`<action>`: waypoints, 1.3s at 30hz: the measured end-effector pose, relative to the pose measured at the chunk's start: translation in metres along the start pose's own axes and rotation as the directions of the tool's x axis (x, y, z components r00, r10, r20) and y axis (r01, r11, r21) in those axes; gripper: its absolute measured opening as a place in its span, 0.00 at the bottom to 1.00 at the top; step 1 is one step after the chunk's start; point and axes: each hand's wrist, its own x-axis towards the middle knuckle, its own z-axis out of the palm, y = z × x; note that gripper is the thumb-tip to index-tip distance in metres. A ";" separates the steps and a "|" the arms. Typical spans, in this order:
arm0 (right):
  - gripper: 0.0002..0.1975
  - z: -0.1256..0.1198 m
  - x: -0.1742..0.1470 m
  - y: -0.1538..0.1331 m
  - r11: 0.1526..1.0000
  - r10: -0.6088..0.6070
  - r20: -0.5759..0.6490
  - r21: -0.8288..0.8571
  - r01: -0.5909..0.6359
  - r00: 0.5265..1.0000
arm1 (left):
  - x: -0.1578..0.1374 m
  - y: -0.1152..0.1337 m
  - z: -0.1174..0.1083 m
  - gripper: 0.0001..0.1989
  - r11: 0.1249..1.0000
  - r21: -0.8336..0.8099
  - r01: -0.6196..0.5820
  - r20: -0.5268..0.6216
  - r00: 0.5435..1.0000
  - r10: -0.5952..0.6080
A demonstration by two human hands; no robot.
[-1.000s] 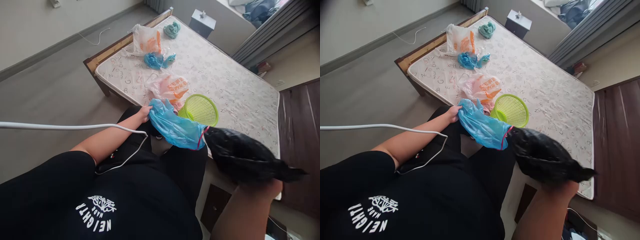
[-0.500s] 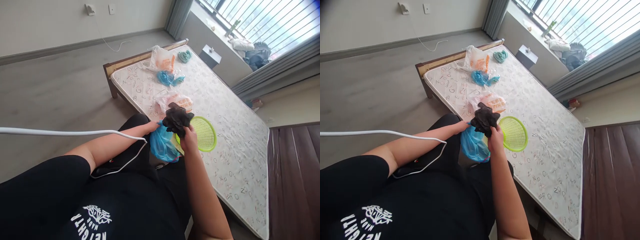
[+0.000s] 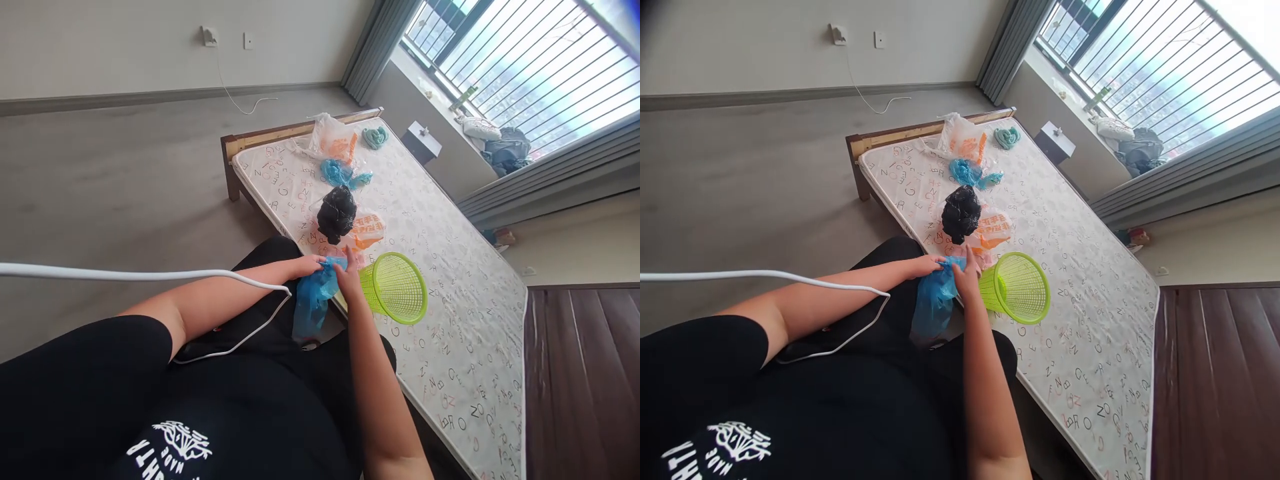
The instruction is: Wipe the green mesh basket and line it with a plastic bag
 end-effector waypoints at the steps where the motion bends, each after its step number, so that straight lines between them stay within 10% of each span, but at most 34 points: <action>1: 0.43 0.001 -0.015 0.014 0.999 0.050 0.067 -0.012 -0.049 0.997 | -0.001 0.003 0.001 0.13 0.998 0.060 -0.011 0.052 0.999 0.008; 6: 0.21 -0.006 -0.060 0.046 0.965 0.259 0.223 -0.018 -0.261 0.940 | -0.002 0.009 0.009 0.17 0.995 0.080 -0.056 0.215 0.976 0.038; 11: 0.11 -0.041 -0.008 -0.001 0.943 0.292 0.188 0.104 -0.315 0.938 | 0.005 0.012 0.011 0.19 0.976 -0.072 -0.207 -0.244 0.952 0.184; 16: 0.24 -0.095 0.085 -0.074 0.958 0.043 -0.223 0.287 0.024 0.974 | 0.007 0.017 -0.004 0.14 0.949 -0.271 -0.158 -0.505 0.863 0.000; 20: 0.40 -0.115 0.103 -0.100 0.986 -0.137 -0.545 0.007 0.168 0.827 | 0.003 0.020 -0.009 0.12 0.938 -0.307 -0.160 -0.490 0.872 -0.011; 23: 0.38 -0.096 0.071 -0.080 0.981 -0.190 -0.606 -0.152 0.122 0.772 | 0.002 0.021 -0.008 0.11 0.944 -0.299 -0.139 -0.475 0.880 -0.020; 28: 0.27 -0.051 -0.045 0.016 0.942 -0.193 -0.145 -0.306 0.142 0.970 | 0.008 0.016 0.000 0.13 0.960 -0.267 -0.089 -0.468 0.882 -0.048; 31: 0.22 -0.055 -0.124 0.074 0.913 -0.152 0.043 -0.377 0.157 0.987 | 0.011 0.014 0.004 0.14 0.965 -0.256 -0.065 -0.458 0.887 -0.062; 39: 0.31 -0.105 -0.226 0.120 0.964 0.202 -0.361 -0.092 -0.251 0.910 | 0.012 0.025 -0.006 0.14 0.919 -0.394 -0.017 -0.429 0.887 -0.168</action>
